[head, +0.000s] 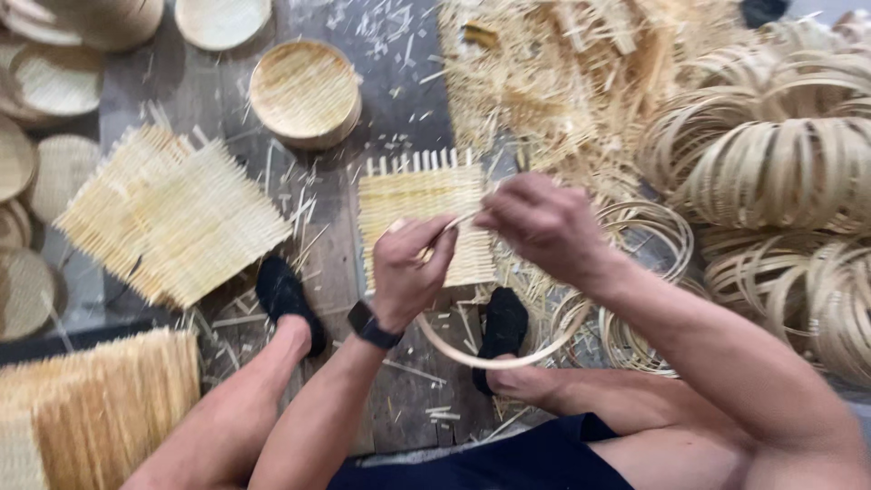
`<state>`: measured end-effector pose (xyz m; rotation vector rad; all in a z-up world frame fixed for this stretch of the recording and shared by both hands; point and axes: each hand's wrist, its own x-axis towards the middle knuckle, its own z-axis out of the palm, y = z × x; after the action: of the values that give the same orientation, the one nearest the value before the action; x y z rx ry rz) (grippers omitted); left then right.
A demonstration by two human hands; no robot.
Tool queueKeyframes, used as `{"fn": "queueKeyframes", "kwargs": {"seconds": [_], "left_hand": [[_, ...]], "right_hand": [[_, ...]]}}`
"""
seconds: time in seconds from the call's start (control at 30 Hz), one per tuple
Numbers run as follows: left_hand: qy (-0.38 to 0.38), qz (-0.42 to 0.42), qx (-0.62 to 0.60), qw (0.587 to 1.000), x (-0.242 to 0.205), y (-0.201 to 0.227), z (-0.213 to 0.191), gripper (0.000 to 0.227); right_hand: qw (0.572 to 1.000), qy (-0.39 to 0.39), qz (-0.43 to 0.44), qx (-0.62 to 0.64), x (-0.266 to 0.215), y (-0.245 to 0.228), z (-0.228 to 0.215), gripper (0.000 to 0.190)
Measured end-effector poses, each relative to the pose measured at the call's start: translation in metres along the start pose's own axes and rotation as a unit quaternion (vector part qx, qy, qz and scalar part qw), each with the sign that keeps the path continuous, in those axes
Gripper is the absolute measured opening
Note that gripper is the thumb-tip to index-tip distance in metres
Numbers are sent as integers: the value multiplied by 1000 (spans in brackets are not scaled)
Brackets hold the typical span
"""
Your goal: The person weaves bamboo strips into circular bowls using a wooden mold and shears. They place a bamboo mat over the mold, wrap it around, trim the excess, and stack the finished bowls.
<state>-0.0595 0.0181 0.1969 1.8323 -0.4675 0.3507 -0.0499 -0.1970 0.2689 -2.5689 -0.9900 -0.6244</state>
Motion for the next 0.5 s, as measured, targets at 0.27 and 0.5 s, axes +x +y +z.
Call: {"fn": "queueKeyframes", "kwargs": {"seconds": [0.27, 0.5], "left_hand": [[-105, -248, -356, 895, 5, -24, -11, 35], [-191, -517, -416, 723, 18, -4, -1, 76]], "right_hand": [[998, -50, -31, 29, 6, -12, 22, 23], [994, 17, -106, -13, 12, -34, 31, 24]]}}
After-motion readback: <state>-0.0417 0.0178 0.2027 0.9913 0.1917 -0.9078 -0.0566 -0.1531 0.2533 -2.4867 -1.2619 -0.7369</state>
